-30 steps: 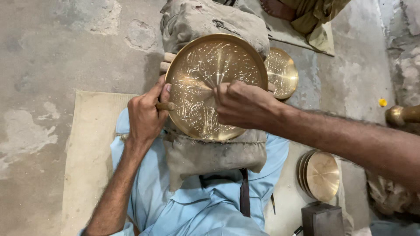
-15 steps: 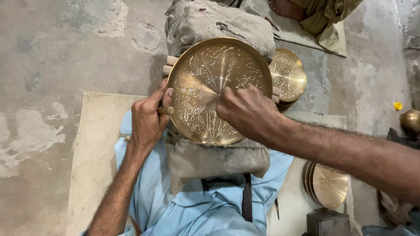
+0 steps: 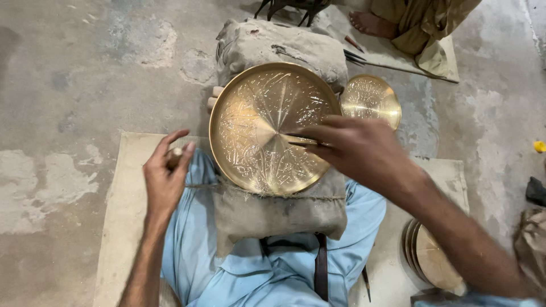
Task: The person sits on the floor and uses a hammer and a metal chisel to engrave a decorative pattern onto a brass plate resting on a cushion. The person repeatedly strikes the chisel to create fine lines on the metal surface.
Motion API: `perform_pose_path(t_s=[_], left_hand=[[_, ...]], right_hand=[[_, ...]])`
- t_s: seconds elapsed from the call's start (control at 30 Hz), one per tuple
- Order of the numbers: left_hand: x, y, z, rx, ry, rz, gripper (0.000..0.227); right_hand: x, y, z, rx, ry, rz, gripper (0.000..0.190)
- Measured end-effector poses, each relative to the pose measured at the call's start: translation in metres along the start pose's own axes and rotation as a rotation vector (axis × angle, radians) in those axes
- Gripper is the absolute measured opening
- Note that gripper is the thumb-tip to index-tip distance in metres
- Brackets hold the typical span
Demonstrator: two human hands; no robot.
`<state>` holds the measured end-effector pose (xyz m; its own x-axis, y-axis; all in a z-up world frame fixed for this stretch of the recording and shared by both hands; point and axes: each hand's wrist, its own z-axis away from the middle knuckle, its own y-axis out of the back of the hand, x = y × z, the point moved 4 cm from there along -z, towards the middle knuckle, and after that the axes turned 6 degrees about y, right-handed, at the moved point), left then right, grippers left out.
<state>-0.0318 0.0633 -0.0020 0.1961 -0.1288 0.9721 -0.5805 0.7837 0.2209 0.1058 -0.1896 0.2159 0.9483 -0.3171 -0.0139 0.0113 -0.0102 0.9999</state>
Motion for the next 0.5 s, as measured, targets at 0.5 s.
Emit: perform_pose_path(t_s=[0.5], left_hand=[[0.035, 0.026, 0.012, -0.089, 0.021, 0.340, 0.037]], right_hand=[[0.048, -0.242, 0.422, 0.211, -1.342, -0.128, 0.037]])
